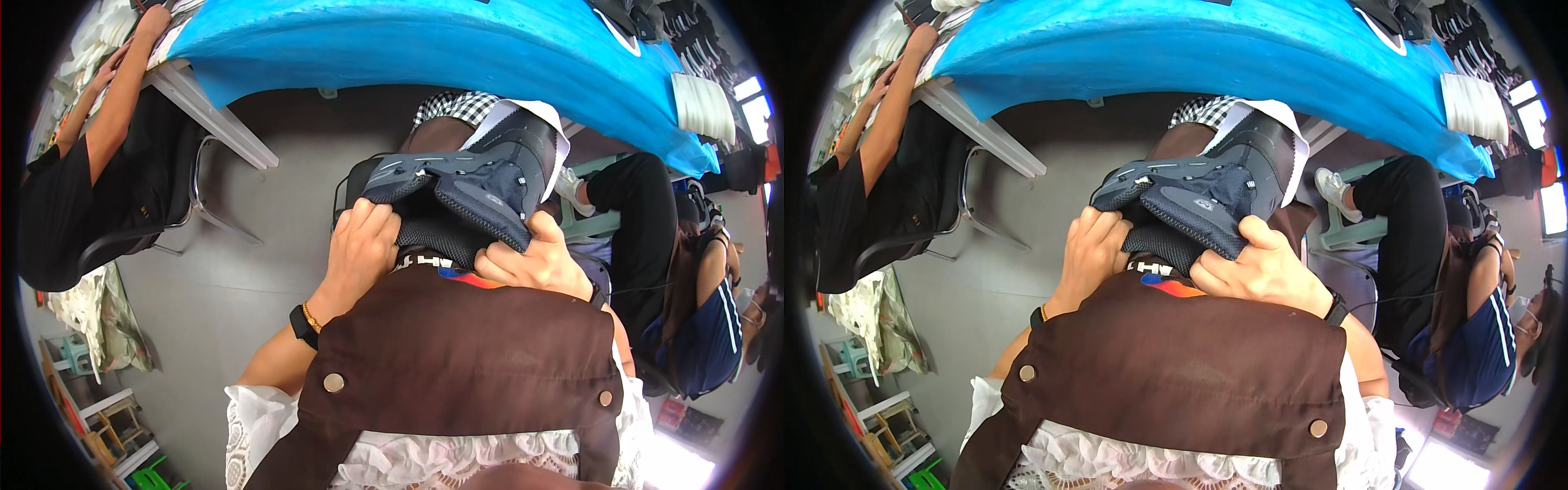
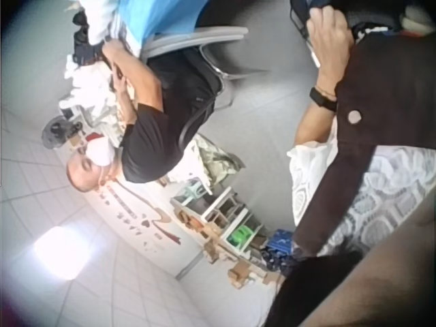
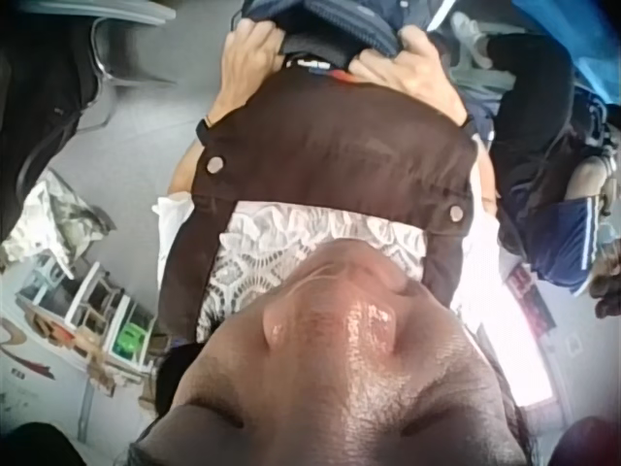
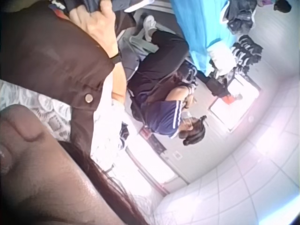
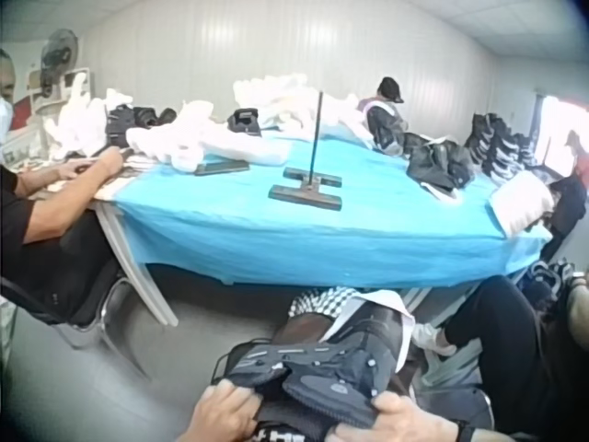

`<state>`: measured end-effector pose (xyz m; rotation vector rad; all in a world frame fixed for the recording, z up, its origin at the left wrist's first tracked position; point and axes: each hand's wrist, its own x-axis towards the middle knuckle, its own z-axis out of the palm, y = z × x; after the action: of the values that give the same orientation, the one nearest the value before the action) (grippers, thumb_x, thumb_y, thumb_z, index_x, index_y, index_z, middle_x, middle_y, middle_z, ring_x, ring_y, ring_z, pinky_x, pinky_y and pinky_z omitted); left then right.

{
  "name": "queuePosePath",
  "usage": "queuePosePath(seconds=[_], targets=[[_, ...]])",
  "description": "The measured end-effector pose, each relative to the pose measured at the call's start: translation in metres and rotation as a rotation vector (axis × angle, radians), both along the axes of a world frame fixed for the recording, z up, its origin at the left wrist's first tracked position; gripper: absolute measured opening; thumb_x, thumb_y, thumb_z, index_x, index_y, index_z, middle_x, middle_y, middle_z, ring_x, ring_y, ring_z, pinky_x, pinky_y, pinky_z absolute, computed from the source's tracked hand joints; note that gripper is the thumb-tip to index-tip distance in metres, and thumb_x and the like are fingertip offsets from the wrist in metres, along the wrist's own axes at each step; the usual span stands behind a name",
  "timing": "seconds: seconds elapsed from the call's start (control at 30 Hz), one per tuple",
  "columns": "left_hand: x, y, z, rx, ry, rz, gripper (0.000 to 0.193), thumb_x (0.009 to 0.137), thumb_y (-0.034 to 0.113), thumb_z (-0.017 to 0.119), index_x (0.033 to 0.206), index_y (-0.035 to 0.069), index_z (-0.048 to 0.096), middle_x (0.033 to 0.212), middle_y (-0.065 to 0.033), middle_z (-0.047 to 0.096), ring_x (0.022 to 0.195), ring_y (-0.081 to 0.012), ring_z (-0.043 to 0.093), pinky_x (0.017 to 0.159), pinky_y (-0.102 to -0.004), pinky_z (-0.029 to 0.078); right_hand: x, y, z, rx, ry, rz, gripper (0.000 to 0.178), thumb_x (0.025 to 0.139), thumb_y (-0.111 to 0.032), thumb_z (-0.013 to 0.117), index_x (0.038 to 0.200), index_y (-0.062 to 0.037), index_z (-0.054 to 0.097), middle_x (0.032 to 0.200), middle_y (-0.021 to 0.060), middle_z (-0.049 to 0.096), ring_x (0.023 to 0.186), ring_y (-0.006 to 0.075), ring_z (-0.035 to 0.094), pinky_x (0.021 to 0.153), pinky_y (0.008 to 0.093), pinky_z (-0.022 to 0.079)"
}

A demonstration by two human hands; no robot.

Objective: Manually inserting foam padding and liners into shoe uppers as part of the manufacturing process.

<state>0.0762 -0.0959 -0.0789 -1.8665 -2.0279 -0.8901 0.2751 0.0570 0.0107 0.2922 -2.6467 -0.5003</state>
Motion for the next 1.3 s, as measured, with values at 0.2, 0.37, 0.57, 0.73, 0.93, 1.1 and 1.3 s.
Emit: queuePosePath(seconds=[0.2, 0.37, 0.57, 0.73, 0.93, 1.1, 1.3], targets=[[0.000, 0.000, 0.003, 0.075, -0.044, -0.071, 0.020, 0.061, 0.003, 0.061, 0.080, 0.004, 0.059, 0.086, -0.0043, 0.053, 0.082, -0.0218, 0.051, 0.070, -0.0343, 0.041, 0.010, -0.005, 0.007, 0.017, -0.003, -0.077, 0.016, 0.068, -0.016, 0.064, 0.077, -0.0215, 0.051, 0.071, -0.0073, 0.042, 0.054, 0.0061, 0.041, 0.069, 0.0257, 0.035], [-0.001, -0.008, -0.006, 0.158, 0.034, -0.064, 0.020, 0.058, 0.005, 0.062, 0.078, 0.005, 0.059, 0.090, -0.0060, 0.058, 0.082, -0.0228, 0.052, 0.069, -0.0350, 0.040, 0.011, -0.009, 0.010, 0.082, 0.049, -0.038, 0.015, 0.071, -0.015, 0.067, 0.081, -0.0225, 0.058, 0.086, -0.0118, 0.056, 0.077, 0.0038, 0.054, 0.080, 0.0267, 0.041], [-0.004, -0.009, -0.015, 0.296, 0.108, -0.004, 0.014, 0.063, 0.004, 0.063, 0.077, 0.007, 0.059, 0.091, -0.0035, 0.060, 0.079, -0.0194, 0.052, 0.072, -0.0339, 0.036, 0.011, -0.009, 0.005, 0.017, 0.087, -0.062, 0.014, 0.074, -0.013, 0.067, 0.080, -0.0222, 0.060, 0.094, -0.0121, 0.059, 0.083, 0.0037, 0.055, 0.082, 0.0263, 0.041], [-0.004, -0.009, -0.007, 0.319, 0.260, 0.079, 0.011, 0.070, 0.006, 0.064, 0.076, 0.013, 0.060, 0.098, 0.0027, 0.066, 0.082, -0.0146, 0.052, 0.079, -0.0320, 0.032, 0.008, 0.001, -0.002, 0.055, 0.102, -0.003, 0.016, 0.072, -0.012, 0.068, 0.083, -0.0221, 0.062, 0.095, -0.0114, 0.056, 0.087, 0.0048, 0.055, 0.081, 0.0273, 0.043], [-0.001, 0.005, -0.006, 0.206, 0.372, 0.092, 0.009, 0.078, 0.009, 0.056, 0.083, 0.016, 0.060, 0.102, 0.0056, 0.070, 0.099, -0.0090, 0.058, 0.098, -0.0358, 0.022, 0.007, 0.006, 0.003, -0.022, -0.001, 0.009, 0.026, 0.070, -0.010, 0.067, 0.093, -0.0215, 0.065, 0.097, -0.0122, 0.055, 0.070, 0.0088, 0.049, 0.080, 0.0283, 0.047], [-0.001, 0.020, 0.001, -0.062, 0.385, 0.083, 0.021, 0.082, 0.017, 0.054, 0.098, 0.011, 0.066, 0.095, 0.0004, 0.066, 0.096, -0.0107, 0.061, 0.091, -0.0392, 0.034, -0.026, 0.007, 0.021, -0.161, -0.033, 0.130, 0.012, 0.075, -0.014, 0.059, 0.075, -0.0123, 0.047, 0.070, -0.0003, 0.038, 0.064, 0.0126, 0.048, 0.090, 0.0320, 0.045], [-0.036, 0.031, 0.008, 0.045, 0.152, -0.134, 0.018, 0.073, 0.008, 0.067, 0.090, 0.001, 0.065, 0.082, -0.0090, 0.064, 0.083, -0.0233, 0.060, 0.077, -0.0376, 0.042, -0.028, 0.006, 0.026, -0.102, 0.301, 0.116, 0.024, 0.077, -0.017, 0.063, 0.101, -0.0183, 0.068, 0.105, -0.0022, 0.063, 0.098, 0.0135, 0.063, 0.092, 0.0348, 0.038]])
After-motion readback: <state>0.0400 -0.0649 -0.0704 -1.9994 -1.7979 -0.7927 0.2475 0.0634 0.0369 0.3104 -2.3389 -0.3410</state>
